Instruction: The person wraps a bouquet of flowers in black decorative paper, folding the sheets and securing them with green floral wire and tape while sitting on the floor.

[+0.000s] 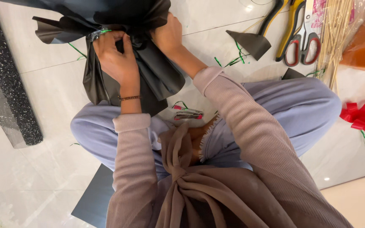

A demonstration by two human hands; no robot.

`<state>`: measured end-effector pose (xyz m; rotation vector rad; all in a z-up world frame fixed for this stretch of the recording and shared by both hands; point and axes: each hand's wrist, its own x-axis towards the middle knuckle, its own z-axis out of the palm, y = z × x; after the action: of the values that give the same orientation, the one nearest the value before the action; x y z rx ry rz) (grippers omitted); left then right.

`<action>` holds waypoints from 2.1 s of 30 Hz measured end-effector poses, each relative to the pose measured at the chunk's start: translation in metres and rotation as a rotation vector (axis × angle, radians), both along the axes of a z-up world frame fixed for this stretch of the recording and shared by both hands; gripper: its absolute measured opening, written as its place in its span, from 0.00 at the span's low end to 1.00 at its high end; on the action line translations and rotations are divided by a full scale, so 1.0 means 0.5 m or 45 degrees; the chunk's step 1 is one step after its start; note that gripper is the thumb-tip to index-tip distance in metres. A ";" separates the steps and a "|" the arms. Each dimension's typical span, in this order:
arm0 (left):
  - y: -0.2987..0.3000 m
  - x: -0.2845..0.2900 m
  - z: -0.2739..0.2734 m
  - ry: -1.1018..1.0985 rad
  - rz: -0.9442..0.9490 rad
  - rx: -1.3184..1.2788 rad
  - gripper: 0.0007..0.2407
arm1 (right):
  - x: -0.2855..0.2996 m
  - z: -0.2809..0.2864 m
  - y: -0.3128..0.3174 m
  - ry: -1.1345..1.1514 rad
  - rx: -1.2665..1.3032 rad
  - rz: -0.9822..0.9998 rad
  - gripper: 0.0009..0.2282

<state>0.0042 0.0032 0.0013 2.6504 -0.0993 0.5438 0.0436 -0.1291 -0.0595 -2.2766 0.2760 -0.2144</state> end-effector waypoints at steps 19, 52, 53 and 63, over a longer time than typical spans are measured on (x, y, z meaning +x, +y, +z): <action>0.002 0.000 -0.005 0.006 0.009 -0.013 0.04 | 0.000 0.003 0.027 0.486 0.499 -0.140 0.06; -0.017 0.007 0.017 -0.006 0.046 0.001 0.07 | -0.084 0.107 0.002 -0.314 0.530 0.390 0.17; -0.015 0.005 0.018 -0.010 0.045 -0.003 0.07 | -0.083 0.111 -0.024 -0.318 0.525 0.390 0.17; 0.004 0.014 0.002 -0.105 0.000 -0.029 0.08 | -0.371 0.280 -0.650 -0.225 -0.054 -0.376 0.08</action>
<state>0.0110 0.0050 0.0024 2.6059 -0.1164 0.6503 -0.1418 -0.4542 0.0804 -2.2339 0.5186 -0.5750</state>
